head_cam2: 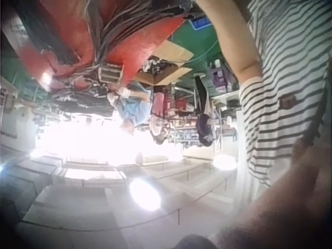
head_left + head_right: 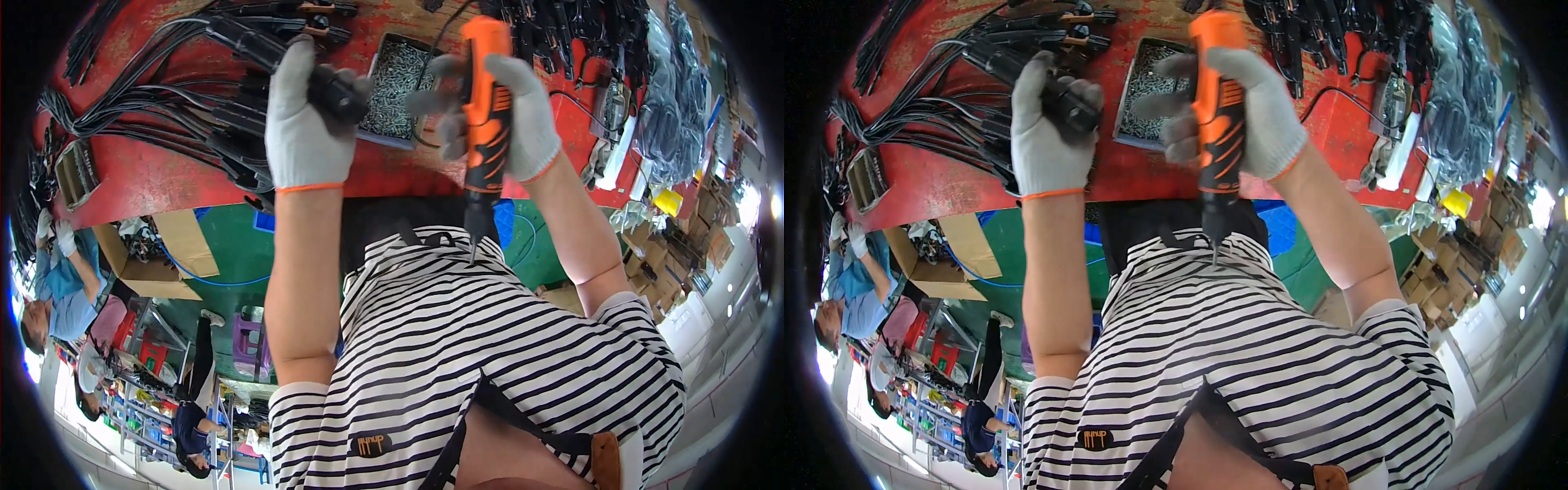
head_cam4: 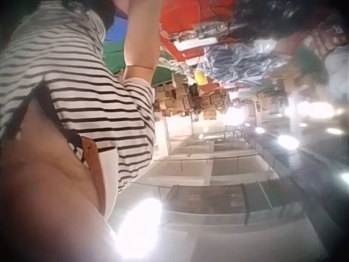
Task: The person attaches connectors to electrical wire harnesses with an electric screwdriver, driving screws from a screw tray into the connectors.
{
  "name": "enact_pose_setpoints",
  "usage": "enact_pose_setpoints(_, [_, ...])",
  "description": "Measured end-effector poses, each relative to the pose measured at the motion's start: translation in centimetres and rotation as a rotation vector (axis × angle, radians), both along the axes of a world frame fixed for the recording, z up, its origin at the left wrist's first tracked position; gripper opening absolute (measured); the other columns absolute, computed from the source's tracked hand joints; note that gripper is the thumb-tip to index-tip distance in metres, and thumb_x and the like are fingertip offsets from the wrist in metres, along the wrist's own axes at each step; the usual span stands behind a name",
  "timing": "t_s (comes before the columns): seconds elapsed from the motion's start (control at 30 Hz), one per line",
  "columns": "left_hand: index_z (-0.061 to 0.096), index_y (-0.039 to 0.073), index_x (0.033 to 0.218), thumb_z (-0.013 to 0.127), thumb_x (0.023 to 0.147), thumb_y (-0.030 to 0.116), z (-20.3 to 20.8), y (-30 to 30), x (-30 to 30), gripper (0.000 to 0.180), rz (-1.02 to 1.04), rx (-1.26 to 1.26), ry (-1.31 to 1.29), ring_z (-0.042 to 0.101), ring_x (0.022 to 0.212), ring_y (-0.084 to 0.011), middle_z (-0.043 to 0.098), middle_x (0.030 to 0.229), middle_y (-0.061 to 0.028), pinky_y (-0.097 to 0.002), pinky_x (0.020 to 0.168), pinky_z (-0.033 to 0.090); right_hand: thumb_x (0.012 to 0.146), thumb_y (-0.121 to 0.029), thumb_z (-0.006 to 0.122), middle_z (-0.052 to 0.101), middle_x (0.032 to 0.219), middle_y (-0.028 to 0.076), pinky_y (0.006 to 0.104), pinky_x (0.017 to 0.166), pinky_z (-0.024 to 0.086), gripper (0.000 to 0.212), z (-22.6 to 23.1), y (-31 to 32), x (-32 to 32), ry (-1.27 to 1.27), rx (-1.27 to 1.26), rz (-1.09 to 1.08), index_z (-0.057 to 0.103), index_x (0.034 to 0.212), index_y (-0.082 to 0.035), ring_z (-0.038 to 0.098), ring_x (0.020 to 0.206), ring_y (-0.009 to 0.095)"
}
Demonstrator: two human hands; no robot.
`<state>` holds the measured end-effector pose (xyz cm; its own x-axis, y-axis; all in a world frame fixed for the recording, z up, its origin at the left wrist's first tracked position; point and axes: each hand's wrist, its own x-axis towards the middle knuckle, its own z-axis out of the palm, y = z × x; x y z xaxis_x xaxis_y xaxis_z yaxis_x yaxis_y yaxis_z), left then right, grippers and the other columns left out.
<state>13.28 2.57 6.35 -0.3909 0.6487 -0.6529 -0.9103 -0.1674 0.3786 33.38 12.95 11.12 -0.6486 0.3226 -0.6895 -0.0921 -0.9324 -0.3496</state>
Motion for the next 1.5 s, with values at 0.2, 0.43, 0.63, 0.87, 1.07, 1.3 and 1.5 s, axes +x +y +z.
enact_pose_setpoints(0.2, [0.063, 0.018, 0.134, 0.072, 0.098, 0.037, -1.1, -2.0, 1.7, 0.041, -0.036, -0.154, -0.061, 0.059, 0.07, -0.0125, 0.063, 0.087, -0.0068, -0.0216, 0.057, 0.052, 0.092, -0.051, 0.059, 0.063, 0.089, 0.007, 0.0491, 0.08, 0.051, 0.048, -3.9, 3.7, 2.7, 0.031, 0.419, -0.356, 0.065, 0.12, -0.012, 0.058, 0.074, 0.022])
enact_pose_setpoints(0.43, [0.064, 0.021, 0.13, 0.071, 0.099, 0.039, -6.1, -4.0, 3.4, 0.036, 0.026, -0.057, -0.273, 0.061, 0.065, -0.0116, 0.067, 0.097, -0.0117, -0.0198, 0.047, 0.048, 0.1, -0.017, 0.061, 0.071, 0.095, 0.013, 0.043, 0.073, 0.06, 0.022, -9.5, 3.7, -1.7, 0.223, 0.847, -0.582, 0.061, 0.119, -0.005, 0.071, 0.076, 0.028])
enact_pose_setpoints(0.63, [0.063, 0.022, 0.132, 0.068, 0.102, 0.034, -6.3, -2.7, 3.9, 0.033, 0.069, -0.133, -0.235, 0.063, 0.069, -0.0125, 0.067, 0.099, -0.01, -0.0203, 0.049, 0.046, 0.092, -0.001, 0.064, 0.072, 0.095, 0.015, 0.0399, 0.069, 0.06, 0.025, -13.6, 3.6, -4.0, 0.212, 0.872, -0.583, 0.063, 0.117, -0.002, 0.073, 0.079, 0.029])
enact_pose_setpoints(0.87, [0.062, 0.022, 0.134, 0.07, 0.101, 0.037, -7.9, -2.8, 4.1, 0.038, 0.062, -0.126, -0.241, 0.059, 0.067, -0.0116, 0.063, 0.092, -0.0051, -0.0209, 0.049, 0.043, 0.09, 0.002, 0.065, 0.072, 0.094, 0.016, 0.0389, 0.068, 0.06, 0.026, -17.5, 4.0, -5.1, 0.541, 0.857, -0.647, 0.063, 0.115, -0.002, 0.073, 0.079, 0.028])
enact_pose_setpoints(1.07, [0.058, 0.019, 0.117, 0.072, 0.099, 0.04, -8.9, -3.2, 3.7, 0.031, 0.021, -0.104, -0.255, 0.06, 0.072, -0.0144, 0.062, 0.094, -0.0057, -0.025, 0.052, 0.045, 0.091, 0.002, 0.064, 0.072, 0.094, 0.015, 0.0405, 0.069, 0.06, 0.026, -15.5, 3.2, -5.3, 0.157, 0.901, -0.575, 0.062, 0.117, -0.003, 0.072, 0.078, 0.027])
enact_pose_setpoints(1.3, [0.06, 0.015, 0.118, 0.07, 0.097, 0.053, -7.7, -2.3, 3.8, 0.045, 0.012, -0.188, -0.223, 0.054, 0.064, -0.0114, 0.059, 0.087, -0.004, -0.0217, 0.048, 0.039, 0.094, -0.001, 0.064, 0.072, 0.097, 0.016, 0.0417, 0.071, 0.061, 0.023, -14.0, 3.5, -5.3, 0.239, 0.92, -0.574, 0.062, 0.117, -0.001, 0.072, 0.08, 0.028])
enact_pose_setpoints(1.5, [0.06, 0.027, 0.137, 0.066, 0.099, 0.057, -7.2, -1.8, 3.9, 0.049, 0.019, -0.251, -0.223, 0.05, 0.058, -0.0083, 0.058, 0.085, -0.0017, -0.0208, 0.046, 0.035, 0.095, 0.0, 0.063, 0.072, 0.099, 0.017, 0.0435, 0.073, 0.062, 0.023, -13.1, 3.8, -5.5, 0.567, 0.685, -0.659, 0.063, 0.118, 0.0, 0.072, 0.08, 0.029])
